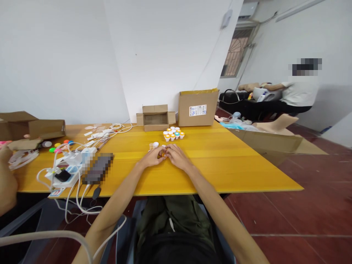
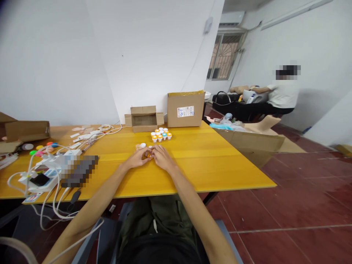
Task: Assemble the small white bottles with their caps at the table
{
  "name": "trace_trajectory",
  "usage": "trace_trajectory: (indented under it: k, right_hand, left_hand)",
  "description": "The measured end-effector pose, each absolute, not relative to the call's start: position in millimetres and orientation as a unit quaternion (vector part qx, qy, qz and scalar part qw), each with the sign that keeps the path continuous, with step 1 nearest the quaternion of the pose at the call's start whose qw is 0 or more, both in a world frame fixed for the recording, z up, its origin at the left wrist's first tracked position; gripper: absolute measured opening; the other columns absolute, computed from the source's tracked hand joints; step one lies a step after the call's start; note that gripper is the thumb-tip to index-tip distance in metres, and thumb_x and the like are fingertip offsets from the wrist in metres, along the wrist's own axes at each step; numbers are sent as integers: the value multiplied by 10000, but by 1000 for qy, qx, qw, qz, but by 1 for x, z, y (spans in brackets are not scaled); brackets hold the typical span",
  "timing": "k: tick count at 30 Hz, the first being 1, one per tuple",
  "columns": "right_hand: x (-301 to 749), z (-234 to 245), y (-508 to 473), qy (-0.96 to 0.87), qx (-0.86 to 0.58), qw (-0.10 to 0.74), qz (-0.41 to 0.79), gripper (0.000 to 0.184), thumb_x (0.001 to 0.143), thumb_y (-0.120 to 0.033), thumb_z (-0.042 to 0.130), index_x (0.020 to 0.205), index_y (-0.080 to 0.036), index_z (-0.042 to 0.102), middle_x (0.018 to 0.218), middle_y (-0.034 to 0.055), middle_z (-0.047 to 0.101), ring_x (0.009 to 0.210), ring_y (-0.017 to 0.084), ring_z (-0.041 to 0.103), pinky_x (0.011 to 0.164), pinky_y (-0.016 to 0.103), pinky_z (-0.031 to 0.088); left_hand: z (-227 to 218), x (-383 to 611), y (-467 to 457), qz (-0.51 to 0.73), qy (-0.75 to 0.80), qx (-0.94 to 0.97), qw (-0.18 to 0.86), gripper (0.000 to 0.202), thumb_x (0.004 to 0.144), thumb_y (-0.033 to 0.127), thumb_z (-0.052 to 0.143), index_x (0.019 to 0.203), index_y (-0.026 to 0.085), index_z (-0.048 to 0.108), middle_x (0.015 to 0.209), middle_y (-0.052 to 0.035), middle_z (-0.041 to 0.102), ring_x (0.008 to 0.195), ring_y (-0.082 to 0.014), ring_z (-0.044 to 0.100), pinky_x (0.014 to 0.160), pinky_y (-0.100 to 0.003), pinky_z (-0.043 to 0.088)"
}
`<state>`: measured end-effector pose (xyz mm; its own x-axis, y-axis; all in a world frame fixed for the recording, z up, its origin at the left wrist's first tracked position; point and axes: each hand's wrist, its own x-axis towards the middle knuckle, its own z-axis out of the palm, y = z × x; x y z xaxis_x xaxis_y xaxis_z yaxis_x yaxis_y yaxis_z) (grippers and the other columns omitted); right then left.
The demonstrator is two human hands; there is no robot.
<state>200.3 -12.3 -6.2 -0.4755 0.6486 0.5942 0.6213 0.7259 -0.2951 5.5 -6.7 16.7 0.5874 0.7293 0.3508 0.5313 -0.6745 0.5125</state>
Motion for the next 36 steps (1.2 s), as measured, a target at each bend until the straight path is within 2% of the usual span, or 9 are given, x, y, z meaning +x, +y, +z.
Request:
trace_trajectory:
  k: [10,21,36]
  right_hand:
    - [202,-11,-8,-860,-368,353,12,138,921,-127,545,908,-230,635,1113,89,632,1013,240,574,864,403,495]
    - [202,-6,-11,-861,-367,352,27,161,919,-111,529,902,-229,638,1110,88,637,1010,236,579,876,399,499]
    - [201,-11,-6,-852,-366,370,53,149,903,-103,563,859,-224,638,1109,72,631,999,219,574,874,372,486]
  left_hand:
    - [13,5,-5,269,371,871,179,226,873,328,619,1077,233,615,822,3,610,769,-176,579,753,-310,488]
    - [15,6,-7,268,371,870,180,231,846,242,626,1076,232,608,813,14,602,761,-169,580,738,-297,477]
    - [13,6,-4,279,368,863,205,219,855,280,640,1064,219,621,776,23,580,722,-153,556,701,-271,458]
